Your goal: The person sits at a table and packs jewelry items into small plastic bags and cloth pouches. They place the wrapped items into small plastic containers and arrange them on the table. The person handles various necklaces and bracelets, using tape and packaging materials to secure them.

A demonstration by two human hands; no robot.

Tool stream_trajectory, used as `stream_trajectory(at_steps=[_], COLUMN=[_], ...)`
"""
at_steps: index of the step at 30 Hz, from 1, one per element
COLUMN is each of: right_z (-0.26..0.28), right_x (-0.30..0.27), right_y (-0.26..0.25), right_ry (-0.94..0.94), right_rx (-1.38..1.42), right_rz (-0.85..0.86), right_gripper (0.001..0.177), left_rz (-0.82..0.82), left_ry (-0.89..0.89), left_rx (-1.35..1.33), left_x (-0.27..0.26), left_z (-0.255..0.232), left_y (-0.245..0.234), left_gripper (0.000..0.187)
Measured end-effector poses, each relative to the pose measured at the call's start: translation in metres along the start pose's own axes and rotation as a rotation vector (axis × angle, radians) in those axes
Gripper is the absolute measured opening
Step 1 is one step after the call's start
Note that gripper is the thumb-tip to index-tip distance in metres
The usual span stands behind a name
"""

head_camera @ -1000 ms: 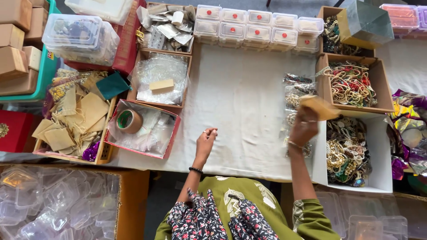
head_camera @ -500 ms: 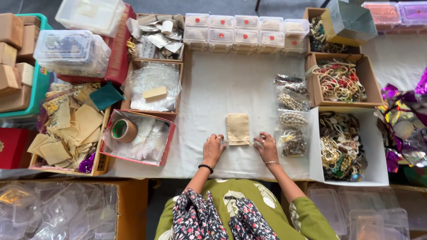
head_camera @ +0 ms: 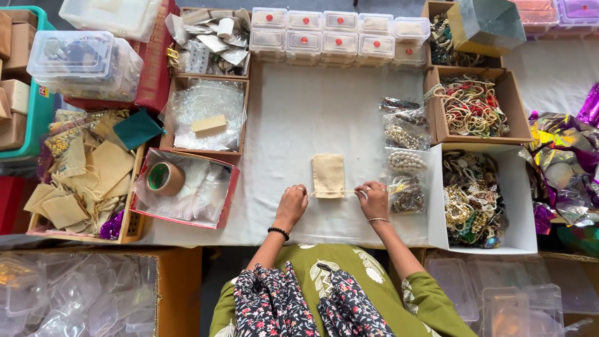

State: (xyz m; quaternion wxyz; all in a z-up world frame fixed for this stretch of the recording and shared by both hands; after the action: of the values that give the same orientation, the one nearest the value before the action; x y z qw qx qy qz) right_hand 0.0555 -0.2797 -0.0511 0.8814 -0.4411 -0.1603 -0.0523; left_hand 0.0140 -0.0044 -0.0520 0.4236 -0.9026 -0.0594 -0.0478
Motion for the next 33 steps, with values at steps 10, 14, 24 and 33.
stream_trajectory(at_steps=[10, 14, 24, 33], right_z=[0.057, 0.054, 0.056, 0.038], right_x=[0.028, 0.025, 0.013, 0.065], right_y=[0.043, 0.04, 0.028, 0.069], right_ry=[-0.22, 0.053, -0.496, -0.177], right_rx=[0.024, 0.11, 0.047, -0.107], right_rz=[0.263, 0.377, 0.201, 0.442], right_gripper=[0.014, 0.029, 0.028, 0.013], left_rz=[0.09, 0.017, -0.018, 0.2], left_ry=[0.275, 0.044, 0.591, 0.198], left_rx=[0.055, -0.144, 0.239, 0.241], left_x=[0.032, 0.027, 0.015, 0.065], left_z=[-0.03, -0.02, -0.036, -0.036], left_y=[0.046, 0.046, 0.034, 0.041], left_gripper=[0.01, 0.02, 0.027, 0.026])
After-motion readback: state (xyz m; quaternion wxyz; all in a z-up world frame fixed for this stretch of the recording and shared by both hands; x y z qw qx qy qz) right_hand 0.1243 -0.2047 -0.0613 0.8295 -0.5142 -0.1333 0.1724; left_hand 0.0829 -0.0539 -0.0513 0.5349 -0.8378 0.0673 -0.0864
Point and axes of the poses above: each hand's wrist, its own x-axis towards the middle knuckle, its own y-axis out of the palm, z = x × y, the point moved 4 cm from there along x, towards the middle knuckle, and after that the axes turned 5 degrees about -z, right-handed, at the moved point
